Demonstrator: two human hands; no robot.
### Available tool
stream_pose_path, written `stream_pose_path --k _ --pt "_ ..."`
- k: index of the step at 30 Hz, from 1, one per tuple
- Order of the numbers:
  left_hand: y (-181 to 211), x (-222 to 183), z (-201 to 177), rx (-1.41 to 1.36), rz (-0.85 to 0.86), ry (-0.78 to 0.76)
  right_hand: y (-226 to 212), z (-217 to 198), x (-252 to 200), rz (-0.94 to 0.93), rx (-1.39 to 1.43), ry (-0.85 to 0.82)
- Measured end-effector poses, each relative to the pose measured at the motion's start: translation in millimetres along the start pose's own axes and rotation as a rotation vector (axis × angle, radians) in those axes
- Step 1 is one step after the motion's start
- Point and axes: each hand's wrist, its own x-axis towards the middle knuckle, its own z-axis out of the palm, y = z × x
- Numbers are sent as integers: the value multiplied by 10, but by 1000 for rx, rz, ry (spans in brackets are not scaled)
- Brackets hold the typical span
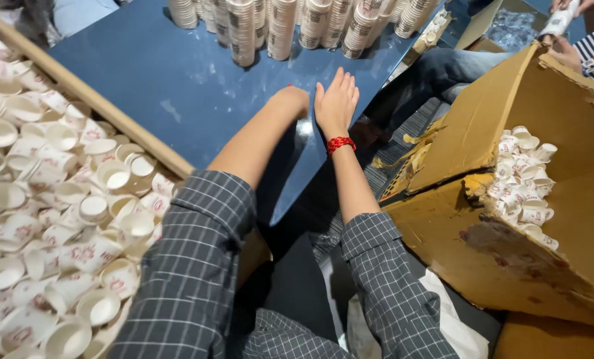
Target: Sorting and stacking small paper cups from a large box onto a table and into stacks.
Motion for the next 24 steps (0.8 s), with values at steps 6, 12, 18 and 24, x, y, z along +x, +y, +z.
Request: stream_pose_path --k 6,12,18,24 --pt "-218 -1826 -1192 -184 456 -126 -73 -270 -401 -175 -94 -57" --pt "-711 -4866 -1799 -265 222 40 102 -423 -658 -257 -2 -121" --pt "-1596 -6005 -1260 18 -199 -70 -300 -518 -1008 -123 223 -273" --pt "-2033 -5701 -684 -49 -313 -275 -2074 -1908 -1465 -539 831 -345"
